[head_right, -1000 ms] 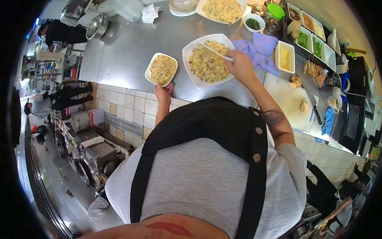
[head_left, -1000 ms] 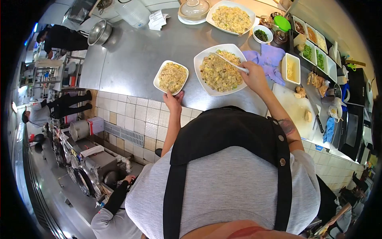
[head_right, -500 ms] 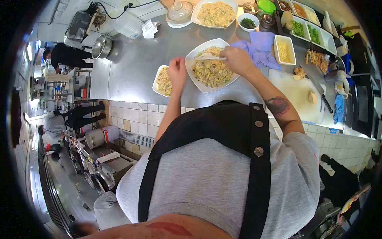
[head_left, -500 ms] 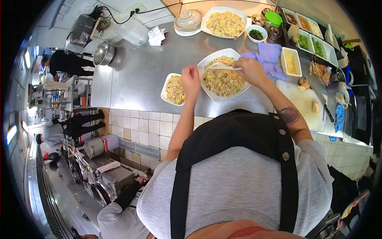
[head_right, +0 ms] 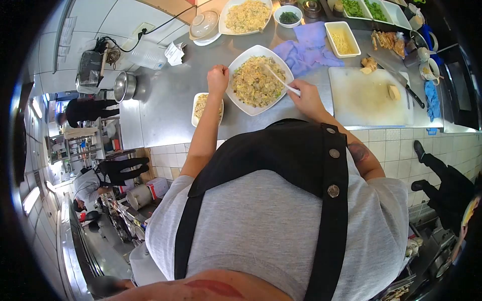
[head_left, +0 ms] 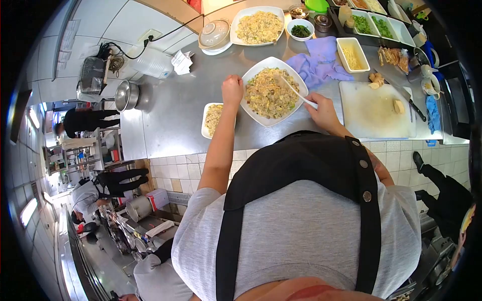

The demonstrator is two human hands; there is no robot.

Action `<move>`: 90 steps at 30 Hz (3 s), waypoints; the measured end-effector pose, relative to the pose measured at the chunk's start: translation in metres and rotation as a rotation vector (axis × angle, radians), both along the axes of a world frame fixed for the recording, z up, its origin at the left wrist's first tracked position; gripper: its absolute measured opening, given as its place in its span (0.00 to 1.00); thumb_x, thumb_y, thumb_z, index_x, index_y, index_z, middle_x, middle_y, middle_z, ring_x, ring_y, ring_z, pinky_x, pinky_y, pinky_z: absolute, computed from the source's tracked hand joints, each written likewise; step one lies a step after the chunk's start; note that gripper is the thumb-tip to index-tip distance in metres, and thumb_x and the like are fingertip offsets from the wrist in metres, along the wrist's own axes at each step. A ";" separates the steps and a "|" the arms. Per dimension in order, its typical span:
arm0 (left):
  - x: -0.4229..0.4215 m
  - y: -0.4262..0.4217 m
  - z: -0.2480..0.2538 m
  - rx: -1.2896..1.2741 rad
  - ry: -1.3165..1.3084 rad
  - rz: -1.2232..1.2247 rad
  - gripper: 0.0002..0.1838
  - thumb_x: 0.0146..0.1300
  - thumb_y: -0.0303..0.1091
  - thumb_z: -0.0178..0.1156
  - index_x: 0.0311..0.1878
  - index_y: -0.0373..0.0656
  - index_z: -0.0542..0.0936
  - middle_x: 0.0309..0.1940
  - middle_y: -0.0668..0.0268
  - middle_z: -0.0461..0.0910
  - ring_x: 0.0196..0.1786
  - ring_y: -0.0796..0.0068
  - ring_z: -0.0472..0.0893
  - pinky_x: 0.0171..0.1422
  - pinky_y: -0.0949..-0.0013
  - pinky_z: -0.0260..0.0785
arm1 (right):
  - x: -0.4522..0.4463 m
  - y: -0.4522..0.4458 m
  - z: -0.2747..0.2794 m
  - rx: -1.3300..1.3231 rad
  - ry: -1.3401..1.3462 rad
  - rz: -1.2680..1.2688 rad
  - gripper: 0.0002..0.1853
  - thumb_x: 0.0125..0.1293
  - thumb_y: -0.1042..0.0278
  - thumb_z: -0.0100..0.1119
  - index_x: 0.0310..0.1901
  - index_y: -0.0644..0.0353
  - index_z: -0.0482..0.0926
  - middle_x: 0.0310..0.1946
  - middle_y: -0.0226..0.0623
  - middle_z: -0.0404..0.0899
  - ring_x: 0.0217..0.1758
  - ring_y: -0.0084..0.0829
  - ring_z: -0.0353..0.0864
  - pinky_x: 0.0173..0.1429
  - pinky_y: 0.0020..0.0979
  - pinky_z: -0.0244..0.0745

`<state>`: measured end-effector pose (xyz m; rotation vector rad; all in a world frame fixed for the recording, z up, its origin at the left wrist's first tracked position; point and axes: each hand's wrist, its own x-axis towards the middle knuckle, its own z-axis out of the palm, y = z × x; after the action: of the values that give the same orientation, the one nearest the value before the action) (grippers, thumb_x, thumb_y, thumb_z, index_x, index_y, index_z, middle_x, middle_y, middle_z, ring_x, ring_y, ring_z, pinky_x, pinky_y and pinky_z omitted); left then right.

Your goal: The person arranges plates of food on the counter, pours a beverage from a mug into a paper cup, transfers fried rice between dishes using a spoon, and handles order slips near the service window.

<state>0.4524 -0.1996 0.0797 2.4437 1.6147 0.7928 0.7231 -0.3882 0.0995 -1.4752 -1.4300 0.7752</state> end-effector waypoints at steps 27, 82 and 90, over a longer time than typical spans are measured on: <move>0.008 -0.172 -0.065 -0.383 -0.899 0.447 0.31 0.61 0.35 0.58 0.63 0.38 0.57 0.51 0.54 0.67 0.45 0.65 0.73 0.44 0.64 0.69 | 0.053 -0.008 0.001 0.302 -0.267 -0.146 0.11 0.55 0.73 0.60 0.41 0.59 0.76 0.32 0.44 0.77 0.35 0.44 0.78 0.39 0.37 0.74; -0.346 -0.009 -0.050 -0.797 -1.297 0.438 0.12 0.62 0.30 0.53 0.45 0.31 0.74 0.36 0.56 0.78 0.36 0.66 0.80 0.40 0.68 0.78 | -0.196 0.114 -0.055 -0.305 0.449 -0.047 0.15 0.64 0.66 0.51 0.48 0.68 0.74 0.30 0.48 0.80 0.22 0.38 0.82 0.22 0.36 0.79; -0.359 0.001 -0.073 -0.804 -1.247 0.554 0.18 0.66 0.38 0.46 0.49 0.32 0.70 0.37 0.54 0.78 0.38 0.61 0.80 0.45 0.63 0.77 | -0.190 0.101 -0.055 -0.424 0.780 0.098 0.22 0.66 0.61 0.51 0.58 0.65 0.68 0.37 0.40 0.79 0.31 0.31 0.81 0.31 0.30 0.80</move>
<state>0.0939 -0.1985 0.0064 0.6296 1.5023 1.0724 0.5330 -0.2877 0.0443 -1.1817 -0.7648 1.5762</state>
